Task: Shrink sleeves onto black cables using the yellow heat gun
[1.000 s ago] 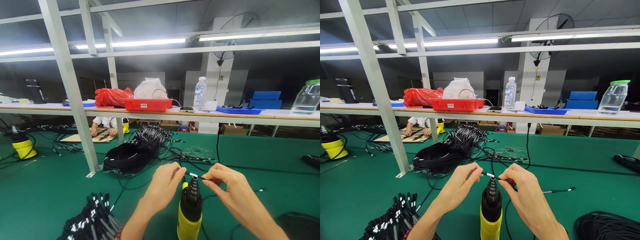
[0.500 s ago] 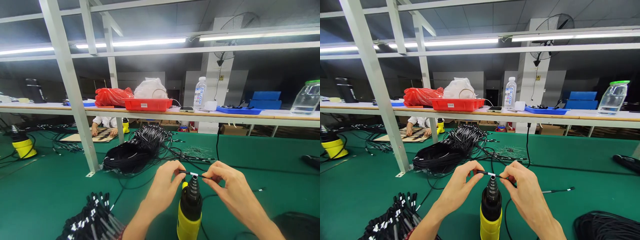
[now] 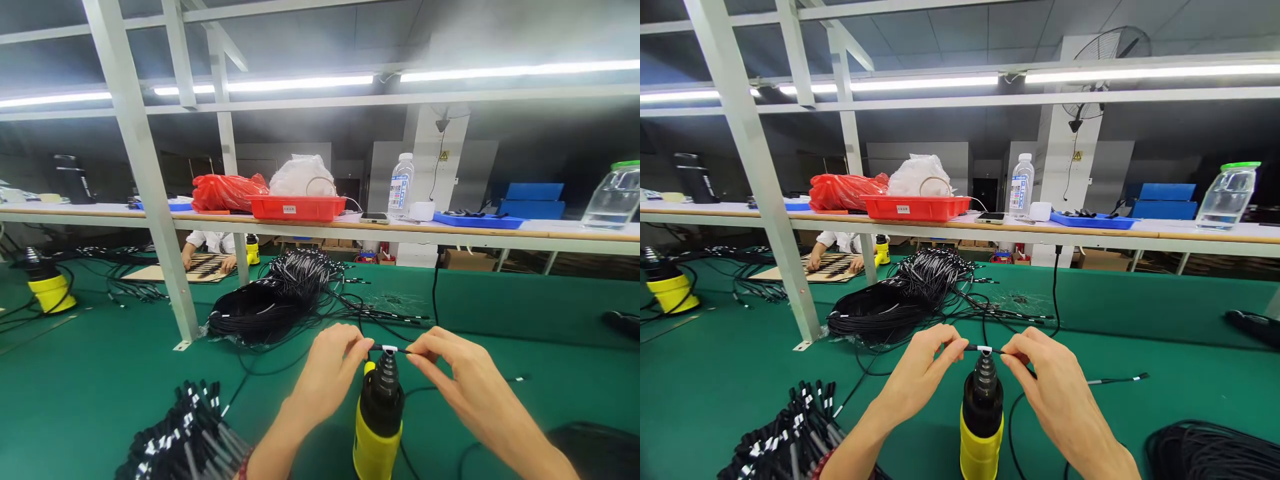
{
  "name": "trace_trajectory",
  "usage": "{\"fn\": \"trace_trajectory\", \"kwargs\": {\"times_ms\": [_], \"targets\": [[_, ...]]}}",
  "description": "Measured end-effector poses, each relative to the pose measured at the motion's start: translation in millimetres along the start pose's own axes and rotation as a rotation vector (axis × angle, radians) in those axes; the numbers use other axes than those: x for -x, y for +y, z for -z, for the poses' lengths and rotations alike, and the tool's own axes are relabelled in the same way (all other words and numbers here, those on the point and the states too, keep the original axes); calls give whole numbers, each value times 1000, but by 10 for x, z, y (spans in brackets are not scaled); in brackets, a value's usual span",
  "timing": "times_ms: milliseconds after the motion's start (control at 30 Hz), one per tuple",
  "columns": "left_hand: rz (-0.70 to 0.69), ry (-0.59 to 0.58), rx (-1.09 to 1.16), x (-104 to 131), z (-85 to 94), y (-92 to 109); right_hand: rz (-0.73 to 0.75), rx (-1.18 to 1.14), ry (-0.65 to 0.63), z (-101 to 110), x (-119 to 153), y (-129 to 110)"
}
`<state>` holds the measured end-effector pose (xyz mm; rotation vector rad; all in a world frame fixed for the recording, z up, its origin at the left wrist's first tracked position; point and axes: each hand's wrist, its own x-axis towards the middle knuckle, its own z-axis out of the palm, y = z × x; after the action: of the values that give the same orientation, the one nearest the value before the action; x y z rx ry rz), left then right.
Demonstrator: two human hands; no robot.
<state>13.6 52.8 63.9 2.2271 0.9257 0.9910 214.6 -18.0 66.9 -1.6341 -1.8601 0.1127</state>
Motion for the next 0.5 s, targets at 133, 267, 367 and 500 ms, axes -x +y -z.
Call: {"fn": "trace_trajectory", "kwargs": {"times_ms": [133,267,367,500], "targets": [[-39,41,71,-5,-3,32,2,14,56,19,-10,-5],[-64,50,48,-4,-3,46,8,13,41,32,4,-16],[-57,67,36,12,16,46,3,-4,46,44,32,8],[-10,82,51,68,89,-16,-128,53,258,71,9,339]]}}
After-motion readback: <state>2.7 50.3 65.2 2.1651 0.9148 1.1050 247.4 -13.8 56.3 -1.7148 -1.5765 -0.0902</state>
